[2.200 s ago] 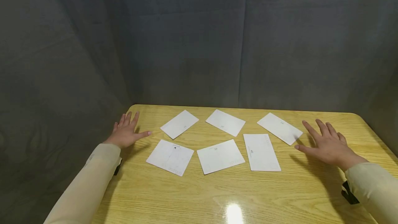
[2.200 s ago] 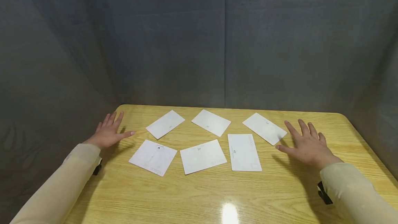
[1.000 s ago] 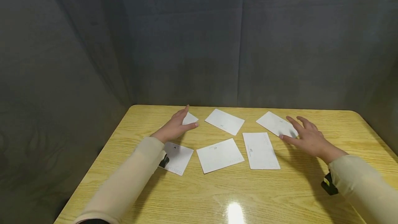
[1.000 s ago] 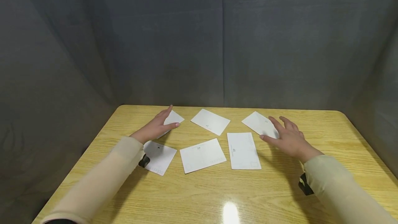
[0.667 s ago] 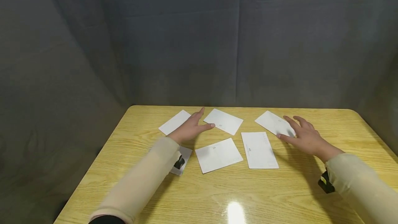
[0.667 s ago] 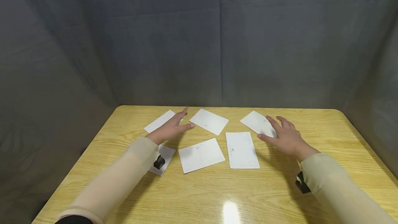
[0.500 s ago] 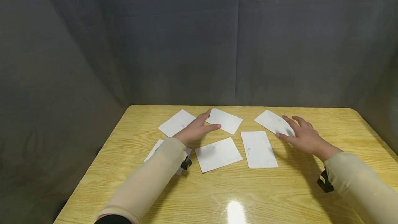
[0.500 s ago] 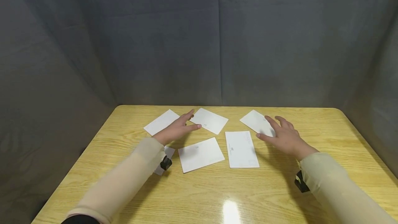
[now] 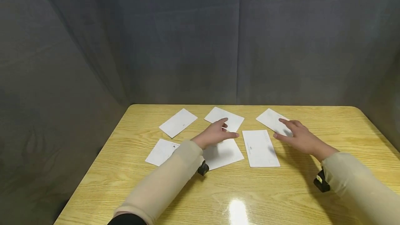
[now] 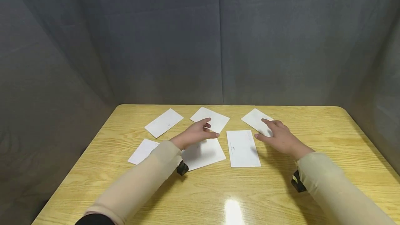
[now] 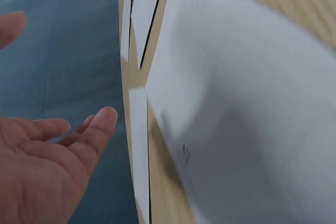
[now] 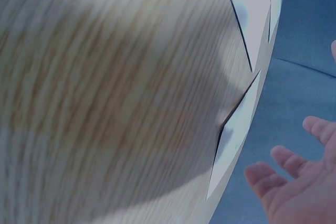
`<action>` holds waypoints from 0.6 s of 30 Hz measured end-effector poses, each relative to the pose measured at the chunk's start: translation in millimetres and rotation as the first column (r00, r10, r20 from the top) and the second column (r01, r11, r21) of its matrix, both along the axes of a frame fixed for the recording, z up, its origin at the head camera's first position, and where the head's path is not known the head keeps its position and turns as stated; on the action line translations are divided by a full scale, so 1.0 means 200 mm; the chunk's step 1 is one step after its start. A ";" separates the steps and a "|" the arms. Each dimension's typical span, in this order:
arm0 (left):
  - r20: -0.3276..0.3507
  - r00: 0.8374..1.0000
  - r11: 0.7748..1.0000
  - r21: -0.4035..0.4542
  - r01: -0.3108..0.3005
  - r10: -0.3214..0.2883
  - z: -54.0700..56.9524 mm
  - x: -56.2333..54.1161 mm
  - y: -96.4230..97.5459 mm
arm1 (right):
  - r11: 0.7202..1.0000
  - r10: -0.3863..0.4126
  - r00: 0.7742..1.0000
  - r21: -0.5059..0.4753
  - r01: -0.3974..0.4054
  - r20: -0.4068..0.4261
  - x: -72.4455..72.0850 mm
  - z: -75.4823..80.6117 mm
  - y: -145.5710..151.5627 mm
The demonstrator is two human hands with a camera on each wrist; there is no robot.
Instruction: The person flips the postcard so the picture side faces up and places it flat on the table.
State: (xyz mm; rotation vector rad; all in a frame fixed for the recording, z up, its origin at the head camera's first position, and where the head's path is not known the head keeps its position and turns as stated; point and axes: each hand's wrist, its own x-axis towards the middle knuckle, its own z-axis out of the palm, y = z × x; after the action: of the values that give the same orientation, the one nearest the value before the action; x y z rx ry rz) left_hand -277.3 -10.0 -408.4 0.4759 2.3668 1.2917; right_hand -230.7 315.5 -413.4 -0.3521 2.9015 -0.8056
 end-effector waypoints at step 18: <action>0.062 0.998 0.999 -0.033 0.010 -0.008 -0.08 0.11 0.22 | 0.998 0.041 0.998 -0.057 -0.039 0.043 -0.02 -0.06 -0.08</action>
State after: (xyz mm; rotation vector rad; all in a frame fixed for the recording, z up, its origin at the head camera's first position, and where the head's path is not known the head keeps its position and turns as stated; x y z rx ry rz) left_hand -256.2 33.8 -423.4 0.4299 2.3289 1.2428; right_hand -233.8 300.2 -425.3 -0.3909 2.8262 -0.8784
